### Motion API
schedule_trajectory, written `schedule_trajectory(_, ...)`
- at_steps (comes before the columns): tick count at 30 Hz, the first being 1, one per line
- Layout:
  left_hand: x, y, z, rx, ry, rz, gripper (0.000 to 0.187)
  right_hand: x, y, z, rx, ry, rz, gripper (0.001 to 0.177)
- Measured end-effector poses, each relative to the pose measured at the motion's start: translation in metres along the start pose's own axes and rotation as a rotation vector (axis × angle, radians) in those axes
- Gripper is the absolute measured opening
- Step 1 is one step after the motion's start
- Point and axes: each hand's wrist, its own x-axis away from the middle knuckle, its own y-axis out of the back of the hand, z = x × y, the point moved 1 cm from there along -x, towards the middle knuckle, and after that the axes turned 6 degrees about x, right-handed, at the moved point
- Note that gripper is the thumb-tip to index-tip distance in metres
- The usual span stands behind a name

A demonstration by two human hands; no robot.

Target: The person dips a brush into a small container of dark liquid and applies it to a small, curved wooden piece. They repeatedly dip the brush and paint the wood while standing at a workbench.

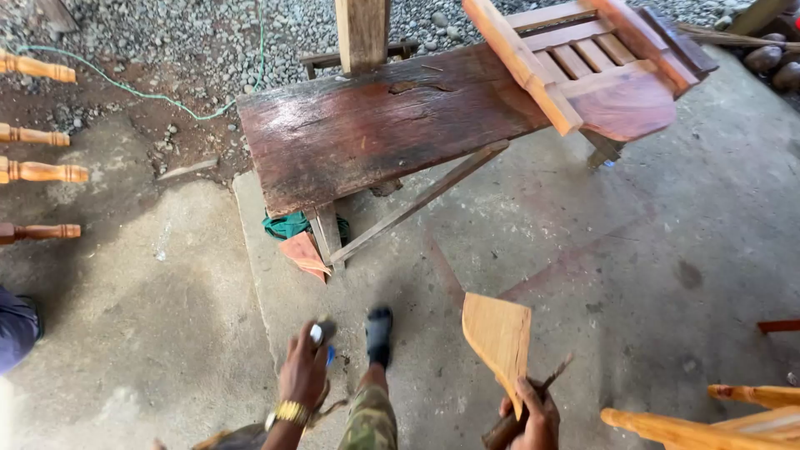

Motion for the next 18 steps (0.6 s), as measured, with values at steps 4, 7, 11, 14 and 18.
schedule_trajectory(4,-0.145,-0.043,-0.060,0.083,-0.160,-0.021,0.057,-0.054,-0.096,0.077,-0.106,0.022,0.000,0.031)
schedule_trajectory(7,-0.227,-0.052,-0.124,0.086,-0.316,-0.018,0.057,-0.136,-0.132,0.080,-0.068,0.058,0.042,0.029)
schedule_trajectory(11,-0.327,-0.073,-0.204,-0.072,-0.351,0.075,0.062,-0.188,-0.209,0.140,-0.116,0.027,0.066,0.026)
schedule_trajectory(14,-0.394,-0.098,-0.254,-0.152,-0.422,0.082,0.060,-0.241,-0.250,0.175,-0.066,0.057,0.129,0.028)
schedule_trajectory(18,-0.480,-0.138,-0.288,-0.237,-0.400,0.094,0.059,-0.324,-0.311,0.221,-0.021,0.015,0.221,0.030)
